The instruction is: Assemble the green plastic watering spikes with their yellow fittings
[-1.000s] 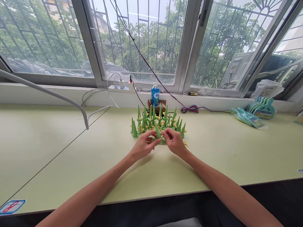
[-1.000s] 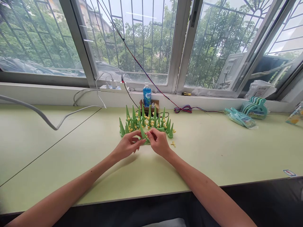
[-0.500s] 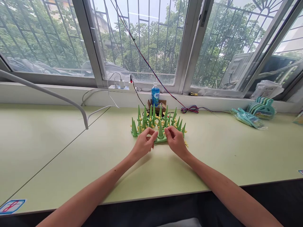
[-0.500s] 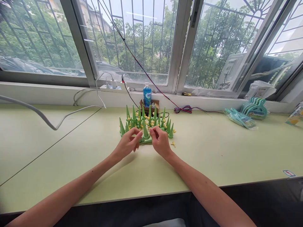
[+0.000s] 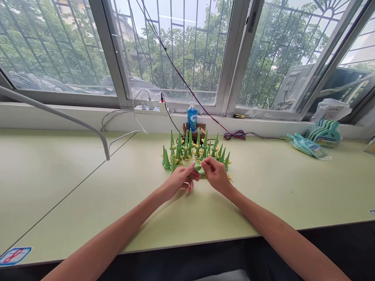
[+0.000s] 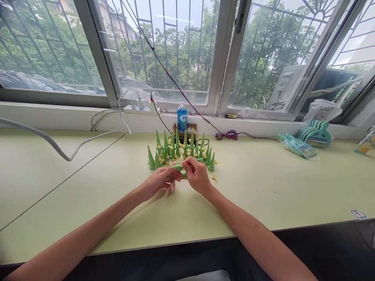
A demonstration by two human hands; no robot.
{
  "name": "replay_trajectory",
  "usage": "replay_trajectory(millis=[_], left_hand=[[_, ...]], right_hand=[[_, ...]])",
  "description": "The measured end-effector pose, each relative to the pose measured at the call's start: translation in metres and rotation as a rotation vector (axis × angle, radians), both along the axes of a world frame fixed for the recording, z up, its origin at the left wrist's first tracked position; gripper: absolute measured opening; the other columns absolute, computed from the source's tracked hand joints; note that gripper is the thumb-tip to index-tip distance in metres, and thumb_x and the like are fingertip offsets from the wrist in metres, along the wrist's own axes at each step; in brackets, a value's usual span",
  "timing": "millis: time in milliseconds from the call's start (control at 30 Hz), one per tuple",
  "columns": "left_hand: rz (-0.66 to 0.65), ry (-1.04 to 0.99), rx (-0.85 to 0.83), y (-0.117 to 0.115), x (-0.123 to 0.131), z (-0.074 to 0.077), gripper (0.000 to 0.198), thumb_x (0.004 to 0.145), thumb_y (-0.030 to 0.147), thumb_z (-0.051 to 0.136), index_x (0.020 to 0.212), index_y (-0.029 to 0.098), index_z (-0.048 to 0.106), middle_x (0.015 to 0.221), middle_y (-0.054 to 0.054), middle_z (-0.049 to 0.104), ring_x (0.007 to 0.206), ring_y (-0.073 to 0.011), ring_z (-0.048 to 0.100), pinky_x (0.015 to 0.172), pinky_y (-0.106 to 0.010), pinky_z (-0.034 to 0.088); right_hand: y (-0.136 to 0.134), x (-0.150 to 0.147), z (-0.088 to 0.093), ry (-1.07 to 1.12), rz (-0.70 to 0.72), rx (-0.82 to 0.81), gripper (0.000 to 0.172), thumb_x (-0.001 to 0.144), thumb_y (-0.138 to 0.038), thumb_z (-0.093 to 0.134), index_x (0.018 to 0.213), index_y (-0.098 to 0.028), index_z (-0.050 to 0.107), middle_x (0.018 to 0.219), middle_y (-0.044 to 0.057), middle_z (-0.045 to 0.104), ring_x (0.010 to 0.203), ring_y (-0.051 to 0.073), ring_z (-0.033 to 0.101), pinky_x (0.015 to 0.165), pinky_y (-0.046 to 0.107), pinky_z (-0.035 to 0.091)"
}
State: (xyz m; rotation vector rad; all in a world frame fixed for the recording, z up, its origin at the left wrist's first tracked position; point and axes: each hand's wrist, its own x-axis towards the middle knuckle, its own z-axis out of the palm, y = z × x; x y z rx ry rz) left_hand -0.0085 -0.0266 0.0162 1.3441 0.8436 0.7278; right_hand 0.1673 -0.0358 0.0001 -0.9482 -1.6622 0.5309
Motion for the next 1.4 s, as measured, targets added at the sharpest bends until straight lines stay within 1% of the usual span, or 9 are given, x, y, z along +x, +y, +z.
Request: replay_trajectory(millis=[133, 333, 400, 567, 767, 1000, 1167, 1267, 1400], left_hand=[[0.011, 0.006, 0.091, -0.0021, 0.0, 0.0029, 0.054, 0.078, 0.067, 0.057, 0.084, 0.013, 0.061, 0.085, -0.006, 0.061, 0.053, -0.0081, 0.051, 0.043, -0.021, 0.04], [0.07, 0.029, 0.292, -0.0059, -0.0011, 0.0045, 0.039, 0.077, 0.055, 0.067, 0.079, 0.017, 0.059, 0.056, 0.004, 0.048, 0.049, -0.0088, 0.049, 0.045, -0.021, 0.041], [0.093, 0.045, 0.35, -0.006, -0.0013, 0.0034, 0.037, 0.075, 0.052, 0.07, 0.081, 0.017, 0.058, 0.061, 0.004, 0.051, 0.047, -0.0078, 0.048, 0.043, -0.021, 0.039], [0.157, 0.092, 0.482, -0.0038, -0.0003, -0.0022, 0.038, 0.073, 0.046, 0.073, 0.097, 0.02, 0.058, 0.089, -0.001, 0.058, 0.05, -0.0064, 0.05, 0.04, -0.021, 0.039], [0.212, 0.155, 0.549, -0.0025, 0.0012, -0.0052, 0.036, 0.075, 0.045, 0.07, 0.099, 0.021, 0.058, 0.087, 0.0, 0.058, 0.049, -0.006, 0.05, 0.042, -0.021, 0.041], [0.207, 0.088, 0.387, -0.0025, 0.0034, -0.0031, 0.038, 0.072, 0.047, 0.073, 0.09, 0.02, 0.053, 0.083, 0.002, 0.056, 0.046, -0.0066, 0.051, 0.037, -0.021, 0.037], [0.054, 0.038, 0.213, -0.0025, 0.0023, -0.001, 0.04, 0.076, 0.054, 0.068, 0.074, 0.015, 0.056, 0.07, 0.001, 0.054, 0.049, -0.007, 0.05, 0.043, -0.021, 0.04], [0.011, -0.038, 0.085, -0.0011, 0.0022, -0.0008, 0.042, 0.078, 0.056, 0.066, 0.079, 0.014, 0.062, 0.075, -0.002, 0.058, 0.05, -0.0071, 0.051, 0.044, -0.021, 0.04], [0.042, -0.102, -0.058, 0.0013, 0.0021, 0.0002, 0.052, 0.082, 0.062, 0.058, 0.084, 0.011, 0.066, 0.073, -0.004, 0.059, 0.051, -0.0089, 0.052, 0.043, -0.022, 0.04]], right_hand=[[0.0, -0.0001, 0.0011, 0.019, 0.008, -0.001, 0.031, 0.092, -0.046, 0.048, 0.076, -0.021, 0.048, 0.059, -0.004, 0.044, 0.05, 0.01, 0.035, 0.048, 0.024, 0.03], [0.0025, -0.0002, -0.0014, 0.02, -0.012, -0.011, 0.031, 0.093, -0.045, 0.047, 0.074, -0.021, 0.047, 0.057, -0.004, 0.041, 0.049, 0.01, 0.034, 0.047, 0.024, 0.028], [0.0031, 0.0, -0.002, 0.009, -0.027, -0.003, 0.031, 0.094, -0.044, 0.047, 0.073, -0.021, 0.046, 0.056, -0.004, 0.039, 0.049, 0.01, 0.033, 0.047, 0.024, 0.027], [0.0022, -0.0002, -0.0005, -0.039, -0.054, -0.001, 0.034, 0.094, -0.043, 0.047, 0.069, -0.02, 0.045, 0.055, -0.004, 0.038, 0.05, 0.01, 0.033, 0.048, 0.025, 0.026], [0.0018, -0.0016, -0.0013, -0.029, -0.056, -0.008, 0.032, 0.094, -0.042, 0.047, 0.071, -0.02, 0.048, 0.056, -0.004, 0.039, 0.05, 0.01, 0.034, 0.048, 0.024, 0.027], [0.0017, -0.002, -0.0033, -0.009, -0.058, 0.0, 0.029, 0.095, -0.041, 0.046, 0.075, -0.02, 0.048, 0.058, -0.004, 0.042, 0.05, 0.01, 0.035, 0.049, 0.023, 0.028], [0.0023, -0.0012, -0.0038, 0.01, -0.05, 0.01, 0.027, 0.096, -0.04, 0.045, 0.077, -0.02, 0.048, 0.058, -0.004, 0.041, 0.05, 0.009, 0.035, 0.049, 0.023, 0.029], [0.0026, -0.0006, -0.0037, 0.012, -0.05, 0.018, 0.027, 0.096, -0.04, 0.045, 0.078, -0.02, 0.049, 0.058, -0.004, 0.042, 0.05, 0.01, 0.036, 0.049, 0.023, 0.029], [0.0022, -0.0004, -0.0033, 0.004, -0.039, 0.019, 0.027, 0.096, -0.039, 0.045, 0.078, -0.02, 0.049, 0.058, -0.004, 0.042, 0.05, 0.009, 0.037, 0.049, 0.024, 0.029]])
